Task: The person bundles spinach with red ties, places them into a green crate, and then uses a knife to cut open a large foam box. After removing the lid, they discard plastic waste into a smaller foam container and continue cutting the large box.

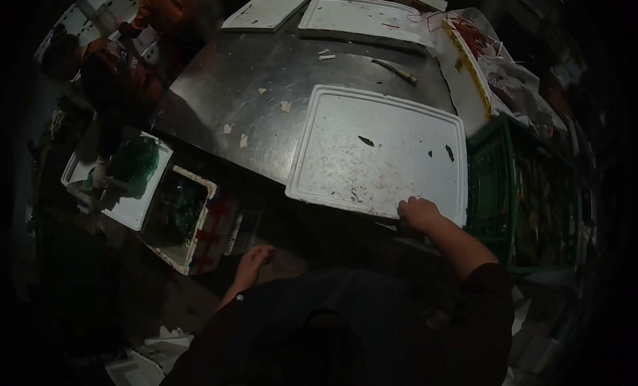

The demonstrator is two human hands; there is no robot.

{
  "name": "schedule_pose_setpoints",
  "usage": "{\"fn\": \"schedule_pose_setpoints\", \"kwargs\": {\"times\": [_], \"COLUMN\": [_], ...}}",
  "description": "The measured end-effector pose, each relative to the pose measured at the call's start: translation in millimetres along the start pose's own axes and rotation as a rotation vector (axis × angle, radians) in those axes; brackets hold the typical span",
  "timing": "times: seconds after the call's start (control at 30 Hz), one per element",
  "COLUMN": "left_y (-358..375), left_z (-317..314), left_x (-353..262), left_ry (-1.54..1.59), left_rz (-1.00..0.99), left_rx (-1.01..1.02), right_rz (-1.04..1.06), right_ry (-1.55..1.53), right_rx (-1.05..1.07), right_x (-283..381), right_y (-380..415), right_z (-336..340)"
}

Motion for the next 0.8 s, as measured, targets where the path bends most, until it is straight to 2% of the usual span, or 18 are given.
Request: {"fn": "schedule_pose_setpoints", "kwargs": {"times": [0.03, 0.1, 0.2, 0.3, 0.37, 0.5, 0.57, 0.6, 0.67, 0.8], "left_y": [-7, -25, -58, -80, -97, -103, -105, -101, -90, -66], "left_z": [-4, -14, -23, -36, -41, -38, -44, -45, -49, -47], "left_x": [-4, -32, -70, -103, -94, -82, -81, -81, -87, -75], "left_ry": [0.007, -0.044, -0.226, -0.202, -0.325, -0.459, -0.49, -0.483, -0.385, -0.263], "left_rz": [0.007, -0.147, -0.242, -0.237, -0.322, -0.274, -0.288, -0.283, -0.224, -0.217], "left_rx": [-0.001, -0.013, -0.125, -0.154, -0.185, -0.246, -0.214, -0.237, -0.224, -0.326], "right_rz": [0.002, -0.003, 0.045, 0.071, 0.08, 0.274, 0.346, 0.361, 0.535, 0.594], "right_ry": [0.003, -0.009, 0.012, 0.077, 0.101, 0.131, 0.174, 0.192, 0.421, 0.428], "right_rx": [0.01, 0.018, 0.061, 0.103, 0.091, 0.116, 0.333, 0.336, 0.6, 0.499], "right_x": [-1, -2, 5, 12, 8, -2, -2, 0, 13, 22], "right_y": [0, -6, -5, -8, -21, -48, -59, -67, -71, -69], "right_z": [-3, -3, 3, 7, 2, -4, -15, -11, -31, -17]}}
Point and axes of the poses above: each hand's wrist, its own y-axis away from the middle knuckle, its own z-axis out of the back of the hand, x = y × z, the point moved 9 cm from there along -y, towards the middle knuckle, and after that the axes turned 12 degrees about x, right-handed, at the moved point
